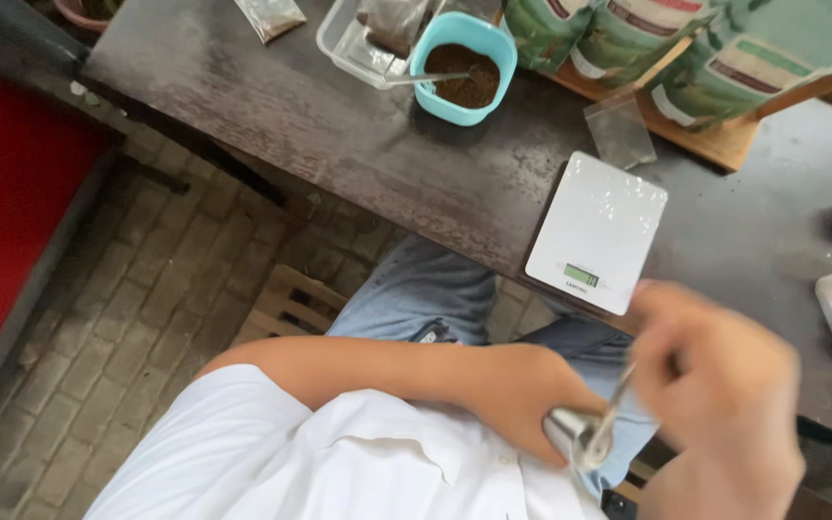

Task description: The person grinds coffee beans using a manual hand grinder, weighs the ground coffee on a digital scale, and transfers the coffee into a small plastic bag.

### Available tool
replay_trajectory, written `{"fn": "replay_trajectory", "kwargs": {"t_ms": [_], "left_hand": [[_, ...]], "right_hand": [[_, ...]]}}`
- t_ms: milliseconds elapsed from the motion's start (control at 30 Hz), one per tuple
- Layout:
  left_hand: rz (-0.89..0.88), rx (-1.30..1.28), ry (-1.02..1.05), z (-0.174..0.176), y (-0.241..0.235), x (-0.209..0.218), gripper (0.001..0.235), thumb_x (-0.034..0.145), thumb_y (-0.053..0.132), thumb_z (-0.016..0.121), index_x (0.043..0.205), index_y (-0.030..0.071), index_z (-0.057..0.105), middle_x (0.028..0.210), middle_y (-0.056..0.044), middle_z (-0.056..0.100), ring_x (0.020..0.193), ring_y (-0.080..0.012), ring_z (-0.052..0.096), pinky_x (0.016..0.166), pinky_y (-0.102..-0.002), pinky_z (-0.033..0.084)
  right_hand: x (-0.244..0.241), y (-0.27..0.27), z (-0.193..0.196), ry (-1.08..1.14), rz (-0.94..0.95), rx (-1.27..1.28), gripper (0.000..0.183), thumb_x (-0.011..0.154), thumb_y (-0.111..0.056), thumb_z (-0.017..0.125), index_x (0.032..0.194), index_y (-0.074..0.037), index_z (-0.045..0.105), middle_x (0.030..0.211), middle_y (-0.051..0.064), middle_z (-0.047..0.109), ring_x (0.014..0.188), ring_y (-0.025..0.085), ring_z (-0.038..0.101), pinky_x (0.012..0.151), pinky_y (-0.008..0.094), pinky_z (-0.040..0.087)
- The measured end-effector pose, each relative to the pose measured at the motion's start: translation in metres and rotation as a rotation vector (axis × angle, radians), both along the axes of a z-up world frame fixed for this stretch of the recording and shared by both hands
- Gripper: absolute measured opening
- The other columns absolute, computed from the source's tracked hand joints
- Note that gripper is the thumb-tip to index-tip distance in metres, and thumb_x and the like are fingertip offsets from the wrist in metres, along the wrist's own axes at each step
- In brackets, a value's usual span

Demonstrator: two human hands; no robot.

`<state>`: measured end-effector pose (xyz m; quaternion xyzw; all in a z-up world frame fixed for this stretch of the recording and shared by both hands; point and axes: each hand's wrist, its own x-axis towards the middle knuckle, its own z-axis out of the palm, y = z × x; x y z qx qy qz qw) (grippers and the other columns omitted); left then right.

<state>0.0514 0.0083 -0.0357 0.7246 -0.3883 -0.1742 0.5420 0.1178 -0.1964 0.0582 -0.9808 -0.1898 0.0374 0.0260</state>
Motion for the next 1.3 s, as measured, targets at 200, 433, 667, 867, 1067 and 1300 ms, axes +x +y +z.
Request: {"fn": "replay_trajectory", "kwargs": {"t_ms": [200,433,667,867,1067,1300], "left_hand": [[0.776,-0.191,0.125,0.039,0.044,0.049,0.021,0.081,0.018,0.075,0.084,0.021,0.055,0.07,0.005,0.049,0.071,-0.0138,0.035,0.063,-0.032,0.039],[-0.132,-0.081,0.306,-0.004,0.008,0.004,0.053,0.089,0.02,0.074,0.14,0.008,0.07,0.151,-0.008,0.074,0.148,-0.0256,0.064,0.133,-0.046,0.044],[0.646,-0.134,0.036,0.027,0.037,0.048,0.024,0.079,0.024,0.085,0.097,0.024,0.069,0.08,0.006,0.07,0.071,-0.0155,0.062,0.068,-0.033,0.049],[-0.112,0.366,0.087,0.004,-0.013,0.028,0.03,0.094,0.036,0.064,0.112,0.019,0.081,0.113,-0.008,0.081,0.105,-0.0319,0.08,0.083,-0.045,0.059],[0.606,-0.315,0.123,0.03,0.025,0.046,0.026,0.082,0.018,0.092,0.088,0.016,0.067,0.079,0.007,0.063,0.072,-0.0081,0.052,0.065,-0.029,0.044],[0.037,0.013,0.34,0.16,0.019,0.021,0.033,0.094,0.019,0.06,0.121,0.012,0.078,0.124,-0.001,0.081,0.125,-0.0061,0.073,0.109,-0.032,0.054]], "right_hand": [[-0.019,-0.022,-0.01,-0.338,0.406,0.383,0.013,0.109,0.0,0.068,0.118,-0.004,0.077,0.127,0.01,0.088,0.104,0.024,0.082,0.087,0.039,0.061],[-0.006,-0.002,-0.01,0.163,0.493,-0.332,0.048,0.093,-0.061,0.059,0.141,-0.066,0.065,0.074,-0.003,0.078,0.068,0.032,0.078,0.065,0.056,0.06],[-0.02,0.027,0.014,0.071,0.347,-0.124,0.044,0.116,-0.031,0.044,0.111,-0.017,0.086,0.111,0.004,0.085,0.094,0.032,0.077,0.081,0.048,0.06],[-0.006,0.007,0.007,-0.289,0.543,0.354,0.002,0.095,-0.014,0.068,0.094,-0.016,0.069,0.073,0.001,0.057,0.066,0.028,0.056,0.063,0.046,0.046],[0.007,0.032,0.045,0.101,0.238,-0.101,0.03,0.105,-0.03,0.056,0.135,-0.03,0.059,0.09,0.004,0.07,0.079,0.03,0.07,0.067,0.046,0.055],[0.012,0.021,0.023,0.419,0.114,-0.249,0.023,0.088,-0.039,0.067,0.11,-0.046,0.07,0.084,0.002,0.064,0.085,0.034,0.068,0.068,0.052,0.054]]}}
